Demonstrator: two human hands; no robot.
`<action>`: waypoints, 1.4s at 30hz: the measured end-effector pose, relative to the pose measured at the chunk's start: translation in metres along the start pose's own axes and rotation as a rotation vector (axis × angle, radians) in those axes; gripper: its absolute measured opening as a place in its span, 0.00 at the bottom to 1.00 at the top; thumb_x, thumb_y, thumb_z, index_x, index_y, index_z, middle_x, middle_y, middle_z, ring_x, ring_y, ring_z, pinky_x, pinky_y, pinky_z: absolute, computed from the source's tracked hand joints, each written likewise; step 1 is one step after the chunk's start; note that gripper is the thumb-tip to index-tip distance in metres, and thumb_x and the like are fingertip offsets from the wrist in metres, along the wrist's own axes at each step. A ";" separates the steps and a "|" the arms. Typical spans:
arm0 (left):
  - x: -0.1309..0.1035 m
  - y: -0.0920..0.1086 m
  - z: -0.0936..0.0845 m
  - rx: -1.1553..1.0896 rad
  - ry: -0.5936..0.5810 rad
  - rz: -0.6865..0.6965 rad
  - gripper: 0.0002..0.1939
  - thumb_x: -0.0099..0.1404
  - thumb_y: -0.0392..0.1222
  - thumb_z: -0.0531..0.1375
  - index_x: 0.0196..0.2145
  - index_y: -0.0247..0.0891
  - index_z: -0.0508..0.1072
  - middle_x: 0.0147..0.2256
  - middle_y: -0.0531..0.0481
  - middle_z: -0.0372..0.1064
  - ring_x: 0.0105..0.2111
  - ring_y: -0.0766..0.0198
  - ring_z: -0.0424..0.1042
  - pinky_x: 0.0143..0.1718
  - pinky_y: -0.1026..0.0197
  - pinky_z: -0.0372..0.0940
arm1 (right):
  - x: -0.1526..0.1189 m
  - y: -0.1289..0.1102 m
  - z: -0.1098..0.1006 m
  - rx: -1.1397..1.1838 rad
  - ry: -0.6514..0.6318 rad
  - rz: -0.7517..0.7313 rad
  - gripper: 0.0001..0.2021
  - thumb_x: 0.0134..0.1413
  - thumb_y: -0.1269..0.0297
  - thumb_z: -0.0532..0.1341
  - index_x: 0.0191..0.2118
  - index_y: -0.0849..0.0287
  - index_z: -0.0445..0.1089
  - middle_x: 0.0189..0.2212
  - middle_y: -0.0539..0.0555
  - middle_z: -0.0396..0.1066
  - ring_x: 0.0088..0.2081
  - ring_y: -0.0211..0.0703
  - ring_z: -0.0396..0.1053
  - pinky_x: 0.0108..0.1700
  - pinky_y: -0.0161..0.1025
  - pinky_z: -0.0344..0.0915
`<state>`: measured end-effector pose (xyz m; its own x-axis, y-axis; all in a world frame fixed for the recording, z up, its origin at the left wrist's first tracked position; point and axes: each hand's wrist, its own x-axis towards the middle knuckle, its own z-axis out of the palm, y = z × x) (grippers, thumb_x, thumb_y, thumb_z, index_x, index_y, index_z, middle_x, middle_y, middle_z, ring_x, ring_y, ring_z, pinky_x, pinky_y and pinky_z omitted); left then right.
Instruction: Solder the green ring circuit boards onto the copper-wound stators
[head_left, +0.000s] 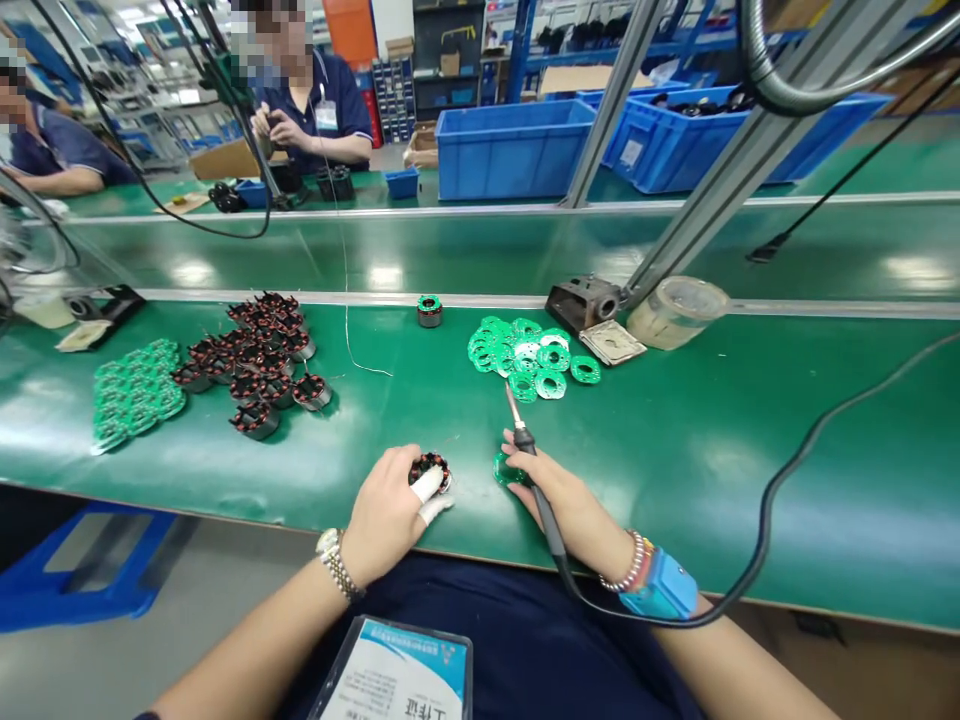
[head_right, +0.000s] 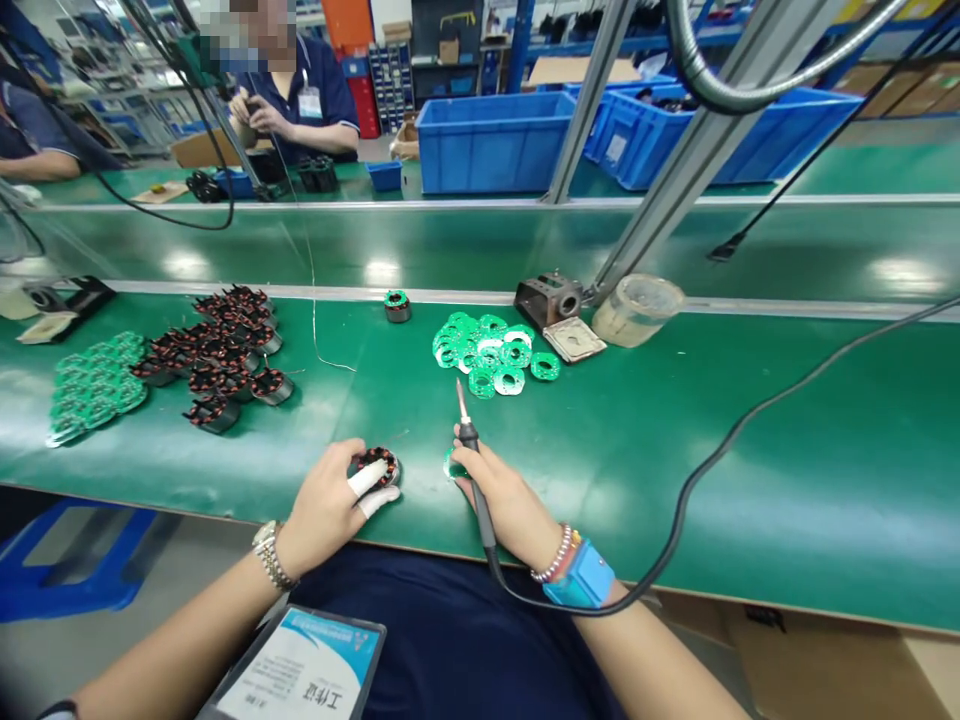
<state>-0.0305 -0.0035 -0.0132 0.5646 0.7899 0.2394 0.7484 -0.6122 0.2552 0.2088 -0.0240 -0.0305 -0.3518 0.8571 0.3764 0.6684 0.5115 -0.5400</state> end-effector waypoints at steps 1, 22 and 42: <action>0.001 -0.006 0.000 -0.067 -0.021 0.053 0.12 0.64 0.45 0.52 0.43 0.44 0.69 0.47 0.42 0.65 0.47 0.55 0.65 0.48 0.51 0.63 | 0.000 0.001 0.000 0.004 -0.002 -0.007 0.11 0.57 0.72 0.50 0.46 0.57 0.58 0.52 0.65 0.62 0.51 0.46 0.65 0.50 0.45 0.66; 0.011 -0.001 0.013 -0.041 -0.075 -0.261 0.37 0.56 0.53 0.58 0.57 0.32 0.53 0.57 0.34 0.55 0.60 0.46 0.46 0.57 0.41 0.47 | 0.019 -0.016 0.008 0.073 0.149 0.010 0.10 0.55 0.72 0.53 0.43 0.57 0.59 0.45 0.62 0.67 0.45 0.46 0.69 0.45 0.42 0.67; 0.018 0.023 0.000 -0.391 0.030 -0.067 0.25 0.50 0.31 0.59 0.47 0.38 0.63 0.41 0.45 0.60 0.40 0.58 0.67 0.43 0.55 0.66 | 0.018 -0.034 0.017 0.003 0.177 0.015 0.08 0.58 0.73 0.48 0.41 0.60 0.62 0.25 0.53 0.62 0.27 0.41 0.61 0.29 0.36 0.63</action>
<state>-0.0029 -0.0036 -0.0026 0.5046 0.8305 0.2357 0.5909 -0.5314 0.6070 0.1690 -0.0248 -0.0180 -0.2212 0.8406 0.4945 0.6706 0.4992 -0.5487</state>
